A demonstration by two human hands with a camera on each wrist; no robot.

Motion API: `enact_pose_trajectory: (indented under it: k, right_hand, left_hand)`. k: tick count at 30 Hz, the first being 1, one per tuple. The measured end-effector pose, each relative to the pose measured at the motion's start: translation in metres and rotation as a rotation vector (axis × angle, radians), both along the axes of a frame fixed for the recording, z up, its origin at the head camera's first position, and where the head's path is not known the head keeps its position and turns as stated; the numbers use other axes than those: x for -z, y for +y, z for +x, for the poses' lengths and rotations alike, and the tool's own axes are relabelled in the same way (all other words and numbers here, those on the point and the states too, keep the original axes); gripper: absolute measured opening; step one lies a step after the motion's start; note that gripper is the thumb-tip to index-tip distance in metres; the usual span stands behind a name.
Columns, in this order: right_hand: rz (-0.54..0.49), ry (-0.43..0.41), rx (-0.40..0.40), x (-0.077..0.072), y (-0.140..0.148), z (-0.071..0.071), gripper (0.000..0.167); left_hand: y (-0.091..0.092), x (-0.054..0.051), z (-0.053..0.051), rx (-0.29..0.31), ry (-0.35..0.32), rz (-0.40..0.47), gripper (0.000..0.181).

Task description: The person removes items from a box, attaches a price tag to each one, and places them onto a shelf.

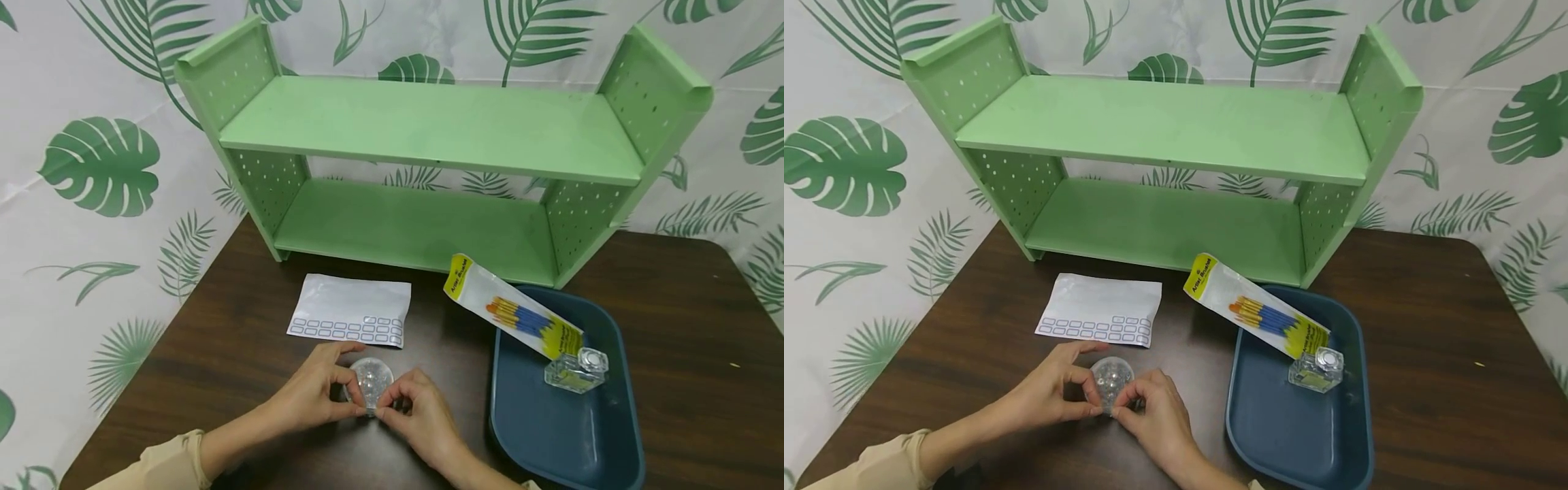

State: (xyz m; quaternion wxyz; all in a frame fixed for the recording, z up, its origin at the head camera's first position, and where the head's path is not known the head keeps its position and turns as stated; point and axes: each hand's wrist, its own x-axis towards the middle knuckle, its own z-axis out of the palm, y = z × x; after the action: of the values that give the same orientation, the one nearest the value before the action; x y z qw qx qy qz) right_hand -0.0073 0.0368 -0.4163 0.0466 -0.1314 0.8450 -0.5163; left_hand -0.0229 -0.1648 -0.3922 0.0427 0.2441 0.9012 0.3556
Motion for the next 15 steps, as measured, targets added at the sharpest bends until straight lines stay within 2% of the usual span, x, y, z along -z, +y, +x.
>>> enact_pose_trajectory:
  k: [8, 15]
  right_hand:
    - [0.088, 0.083, 0.006, 0.002, -0.003, 0.003, 0.019]
    - [0.155, 0.126, 0.028, 0.005, -0.004, 0.007, 0.023]
  left_hand:
    - [-0.002, 0.007, 0.011, -0.042, -0.026, 0.012, 0.023]
    - [-0.003, 0.015, 0.016, -0.056, -0.056, 0.049, 0.018]
